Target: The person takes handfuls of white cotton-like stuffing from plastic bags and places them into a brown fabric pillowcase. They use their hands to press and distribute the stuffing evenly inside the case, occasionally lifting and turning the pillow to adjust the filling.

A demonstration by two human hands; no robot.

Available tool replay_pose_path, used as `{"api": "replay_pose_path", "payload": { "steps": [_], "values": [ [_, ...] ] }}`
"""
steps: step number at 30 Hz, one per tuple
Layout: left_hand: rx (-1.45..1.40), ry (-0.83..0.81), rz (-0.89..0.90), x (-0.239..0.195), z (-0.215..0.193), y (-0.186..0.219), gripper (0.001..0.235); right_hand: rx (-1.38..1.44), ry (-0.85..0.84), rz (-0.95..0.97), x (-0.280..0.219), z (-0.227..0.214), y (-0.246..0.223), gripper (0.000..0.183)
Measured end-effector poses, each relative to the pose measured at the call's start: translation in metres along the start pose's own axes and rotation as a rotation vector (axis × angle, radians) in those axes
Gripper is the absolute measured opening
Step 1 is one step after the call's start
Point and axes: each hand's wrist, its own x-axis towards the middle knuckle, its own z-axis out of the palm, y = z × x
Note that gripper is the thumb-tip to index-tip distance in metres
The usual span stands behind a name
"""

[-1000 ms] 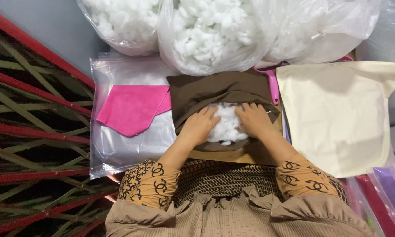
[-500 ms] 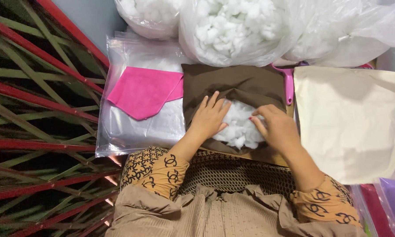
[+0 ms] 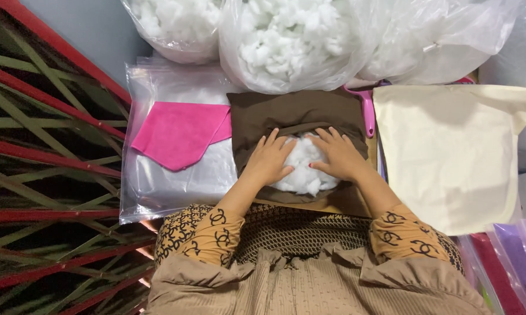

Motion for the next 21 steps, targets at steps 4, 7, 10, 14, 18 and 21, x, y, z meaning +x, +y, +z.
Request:
{"api": "replay_pose_path", "payload": {
  "steps": [4, 7, 10, 14, 18, 21],
  "values": [
    [-0.079, 0.136, 0.125, -0.017, -0.030, 0.009, 0.062, 0.226, -0.048, 0.004, -0.030, -0.056, -0.020, 0.072],
    [-0.066, 0.527, 0.305, -0.018, -0.028, 0.018, 0.046, 0.233, 0.078, -0.049, -0.047, -0.071, -0.025, 0.056],
    [0.007, 0.527, 0.309, -0.017, -0.019, 0.027, 0.060, 0.076, 0.146, -0.108, -0.053, -0.069, -0.034, 0.057],
    [0.096, 0.493, 0.281, -0.014, -0.013, 0.028, 0.050, -0.052, 0.073, -0.103, -0.047, -0.051, -0.030, 0.050],
    [-0.072, 0.566, 0.086, 0.002, -0.049, 0.019, 0.037, 0.129, 0.251, -0.083, -0.050, -0.096, -0.043, 0.040],
    [-0.078, 0.616, -0.024, 0.048, -0.057, -0.014, 0.034, 0.107, 0.312, -0.044, -0.018, -0.123, -0.040, 0.042]
  ]
}}
